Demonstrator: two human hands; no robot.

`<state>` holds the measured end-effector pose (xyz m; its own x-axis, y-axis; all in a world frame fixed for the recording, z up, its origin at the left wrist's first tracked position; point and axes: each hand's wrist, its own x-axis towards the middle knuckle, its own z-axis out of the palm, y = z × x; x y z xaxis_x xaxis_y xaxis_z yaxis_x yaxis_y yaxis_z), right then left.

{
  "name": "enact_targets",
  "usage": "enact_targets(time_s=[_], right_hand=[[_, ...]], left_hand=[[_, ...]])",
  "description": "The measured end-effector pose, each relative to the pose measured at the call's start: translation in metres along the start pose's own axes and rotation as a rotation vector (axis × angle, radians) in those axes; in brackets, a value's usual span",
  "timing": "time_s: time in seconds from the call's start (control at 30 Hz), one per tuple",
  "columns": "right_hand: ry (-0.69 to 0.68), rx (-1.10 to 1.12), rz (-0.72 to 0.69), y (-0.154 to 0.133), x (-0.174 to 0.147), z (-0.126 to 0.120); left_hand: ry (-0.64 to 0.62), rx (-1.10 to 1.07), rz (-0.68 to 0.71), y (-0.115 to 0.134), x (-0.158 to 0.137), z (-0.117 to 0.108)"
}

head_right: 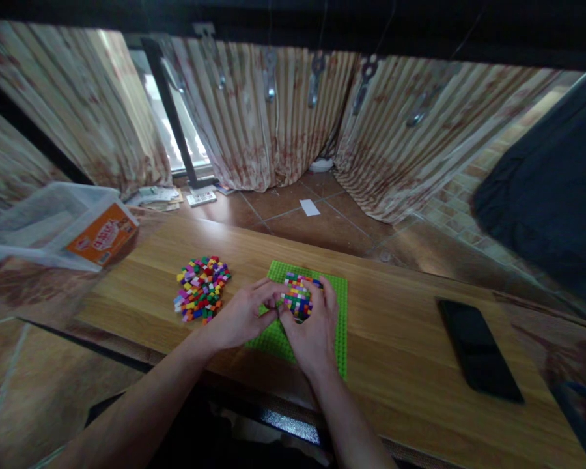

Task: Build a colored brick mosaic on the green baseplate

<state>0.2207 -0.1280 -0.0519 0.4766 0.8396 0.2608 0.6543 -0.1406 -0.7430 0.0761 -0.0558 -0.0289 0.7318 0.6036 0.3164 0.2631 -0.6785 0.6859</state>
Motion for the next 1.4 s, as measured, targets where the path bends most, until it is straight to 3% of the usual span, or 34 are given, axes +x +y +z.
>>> enact_targets(time_s=[0.3, 0.47, 0.57, 0.77, 1.23, 1.4], right_hand=[[-0.054, 0.064, -0.066, 0.008, 0.001, -0.004], [-0.076, 0.200, -0.045, 0.014, 0.004, -0.010], [-0.018, 0.354, 0.026, 0.017, 0.006, -0.012], [0.130, 0.588, 0.346, 0.026, 0.010, -0.006], [0.129, 0.706, 0.408, 0.028, 0.005, -0.001], [0.058, 0.701, 0.508, 0.032, 0.000, -0.011]], left_hand=[[-0.015, -0.034, -0.028, -0.002, -0.001, -0.001], [-0.038, -0.192, -0.066, -0.005, -0.002, -0.006], [-0.034, -0.323, -0.123, -0.007, 0.000, -0.007], [-0.043, -0.451, -0.207, -0.014, 0.000, -0.002], [0.004, -0.493, -0.315, -0.018, 0.003, 0.006], [0.192, -0.575, -0.381, -0.015, 0.006, -0.001]])
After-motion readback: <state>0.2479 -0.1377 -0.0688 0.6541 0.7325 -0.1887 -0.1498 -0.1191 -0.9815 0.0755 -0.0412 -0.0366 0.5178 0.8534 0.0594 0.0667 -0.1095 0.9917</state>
